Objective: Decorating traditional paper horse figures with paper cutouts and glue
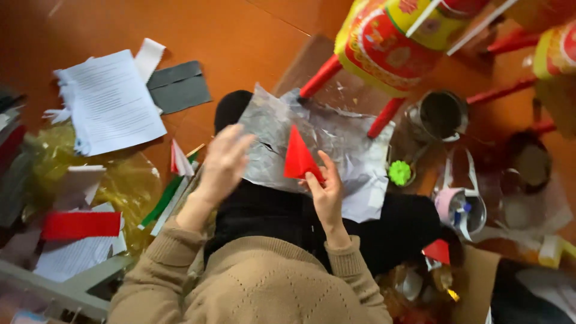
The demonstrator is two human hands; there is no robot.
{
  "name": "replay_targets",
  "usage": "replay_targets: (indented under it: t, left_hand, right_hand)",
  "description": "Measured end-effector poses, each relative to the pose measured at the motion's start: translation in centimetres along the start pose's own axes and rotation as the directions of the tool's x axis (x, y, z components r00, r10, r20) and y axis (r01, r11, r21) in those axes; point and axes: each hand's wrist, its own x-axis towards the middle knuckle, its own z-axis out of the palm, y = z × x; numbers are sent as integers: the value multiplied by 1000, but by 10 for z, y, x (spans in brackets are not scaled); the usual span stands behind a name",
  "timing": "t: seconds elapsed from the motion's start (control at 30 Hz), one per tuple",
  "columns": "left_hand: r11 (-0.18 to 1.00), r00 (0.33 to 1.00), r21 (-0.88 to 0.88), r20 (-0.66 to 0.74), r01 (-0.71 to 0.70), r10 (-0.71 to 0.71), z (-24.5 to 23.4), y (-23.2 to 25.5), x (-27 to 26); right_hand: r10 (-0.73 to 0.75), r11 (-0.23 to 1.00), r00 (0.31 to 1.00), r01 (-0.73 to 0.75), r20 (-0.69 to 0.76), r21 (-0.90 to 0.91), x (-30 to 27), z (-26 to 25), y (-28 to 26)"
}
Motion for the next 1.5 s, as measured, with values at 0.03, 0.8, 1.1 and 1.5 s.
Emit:
replay_targets:
  t: [0.03, 0.8, 1.1, 1.5]
  left_hand:
    - [985, 988, -94, 37, -147, 151, -2, 25, 13]
    - [413, 881, -780, 439, 471, -175, 20, 103, 21]
    - [-412, 698, -610, 709, 677, 97, 46, 96, 8]
    - [44, 710, -709, 701, 704, -66, 18, 108, 44]
  right_hand:
    - [55, 995, 998, -57, 32, 79, 1, -2, 3]
    - [373, 418, 915, -315, 155, 852, 9, -22, 61]
    - [156, 460, 911, -408, 381, 789, 1, -21, 36]
    - [211, 836, 955, -286, 207, 468, 1, -11, -10]
